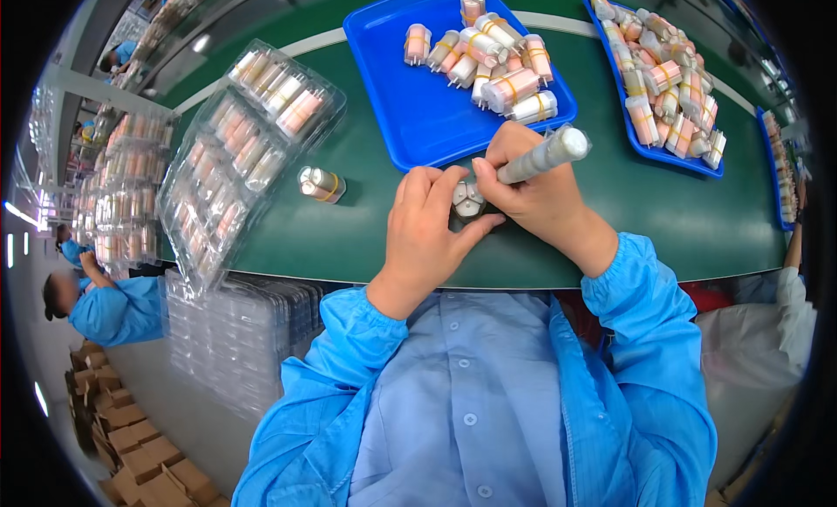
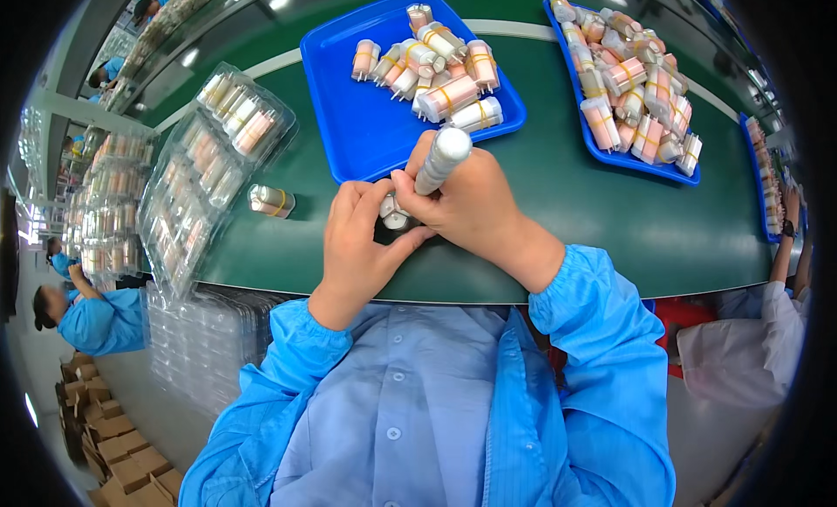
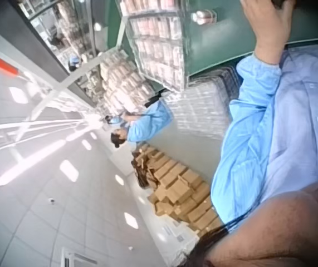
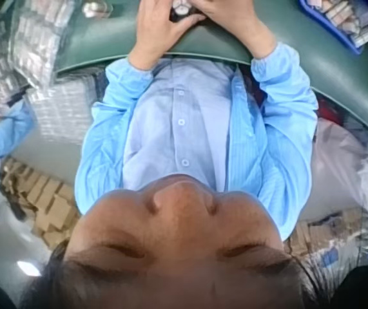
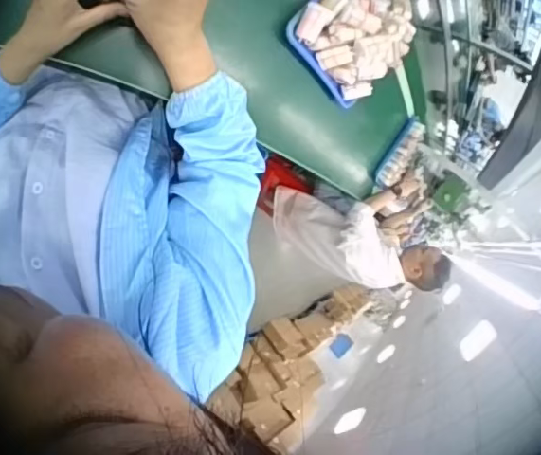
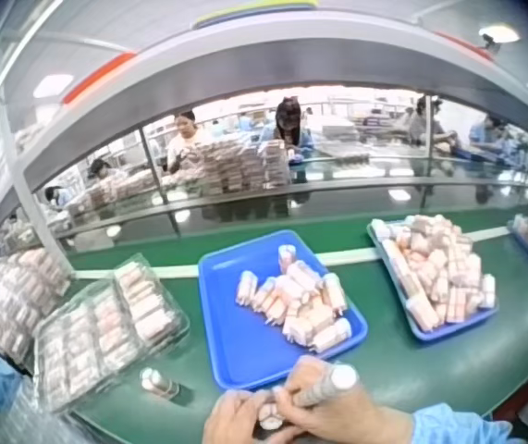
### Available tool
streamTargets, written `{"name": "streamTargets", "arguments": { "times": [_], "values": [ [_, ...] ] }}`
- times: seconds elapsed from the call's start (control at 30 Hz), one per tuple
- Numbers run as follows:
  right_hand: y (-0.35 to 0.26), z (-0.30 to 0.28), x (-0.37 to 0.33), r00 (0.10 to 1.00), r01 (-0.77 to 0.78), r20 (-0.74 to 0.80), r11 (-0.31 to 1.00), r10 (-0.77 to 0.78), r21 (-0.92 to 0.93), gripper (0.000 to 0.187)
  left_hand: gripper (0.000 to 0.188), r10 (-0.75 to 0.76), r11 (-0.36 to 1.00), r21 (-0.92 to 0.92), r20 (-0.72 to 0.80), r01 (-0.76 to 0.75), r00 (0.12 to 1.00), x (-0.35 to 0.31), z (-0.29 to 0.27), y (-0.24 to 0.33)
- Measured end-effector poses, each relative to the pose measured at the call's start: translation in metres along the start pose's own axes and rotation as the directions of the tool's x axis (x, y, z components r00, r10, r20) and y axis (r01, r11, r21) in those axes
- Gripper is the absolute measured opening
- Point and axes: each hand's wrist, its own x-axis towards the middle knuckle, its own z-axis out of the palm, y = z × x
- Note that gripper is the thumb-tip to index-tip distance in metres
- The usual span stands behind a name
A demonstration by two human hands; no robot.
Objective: Assemble small plastic components and apply markers/adhesive using a specialized tool on an assembly line.
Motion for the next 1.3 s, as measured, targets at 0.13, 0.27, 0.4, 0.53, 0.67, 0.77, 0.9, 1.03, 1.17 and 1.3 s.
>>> {"name": "streamTargets", "arguments": {
  "times": [0.13,0.27,0.4,0.53,0.67,0.77,0.9,1.03,1.17,1.3],
  "values": [
    [0.001,-0.001,0.001,0.996,-0.013,-0.082,0.992,0.023,0.123,0.016,0.066,-0.054,0.987,-0.156,-0.044,0.046,0.998,0.000,0.003,-0.001],
    [0.003,-0.007,0.006,0.988,0.057,-0.150,0.993,-0.041,0.108,0.017,0.076,-0.078,0.923,-0.375,0.028,0.083,0.997,-0.006,0.004,-0.003],
    [0.001,-0.005,0.002,0.998,0.013,-0.070,0.991,-0.004,0.135,0.017,0.080,-0.013,0.917,-0.398,0.061,0.036,0.998,-0.008,0.005,-0.008],
    [0.000,-0.003,0.000,1.000,0.006,-0.029,0.996,-0.003,0.084,0.017,0.077,-0.036,0.926,-0.373,0.058,0.055,0.998,-0.009,0.002,-0.005],
    [0.001,0.003,-0.002,1.000,0.028,-0.011,0.997,-0.027,0.072,0.018,0.075,-0.058,0.940,-0.334,0.035,0.067,0.998,-0.008,0.003,-0.004],
    [0.003,0.005,-0.002,0.999,0.046,-0.016,0.996,-0.045,0.071,0.017,0.075,-0.125,0.982,-0.135,0.050,0.131,0.991,-0.004,0.000,0.002],
    [0.001,0.002,-0.003,0.999,-0.008,-0.045,0.985,0.015,0.170,0.016,0.074,-0.114,0.978,-0.180,-0.027,0.108,0.993,-0.008,0.006,-0.003],
    [0.006,-0.003,0.002,0.994,0.031,-0.104,0.988,-0.015,0.152,0.017,0.075,-0.076,0.881,-0.464,0.057,0.094,0.995,-0.008,0.003,-0.005],
    [0.000,-0.002,0.001,0.999,0.034,-0.046,0.987,-0.028,0.158,0.016,0.078,-0.073,0.860,-0.494,0.131,0.129,0.989,-0.011,0.004,-0.007],
    [0.002,0.000,0.000,0.998,0.061,-0.030,0.995,-0.059,0.078,0.016,0.080,-0.082,0.842,-0.517,0.163,0.156,0.983,-0.010,0.001,-0.006]
  ]
}}
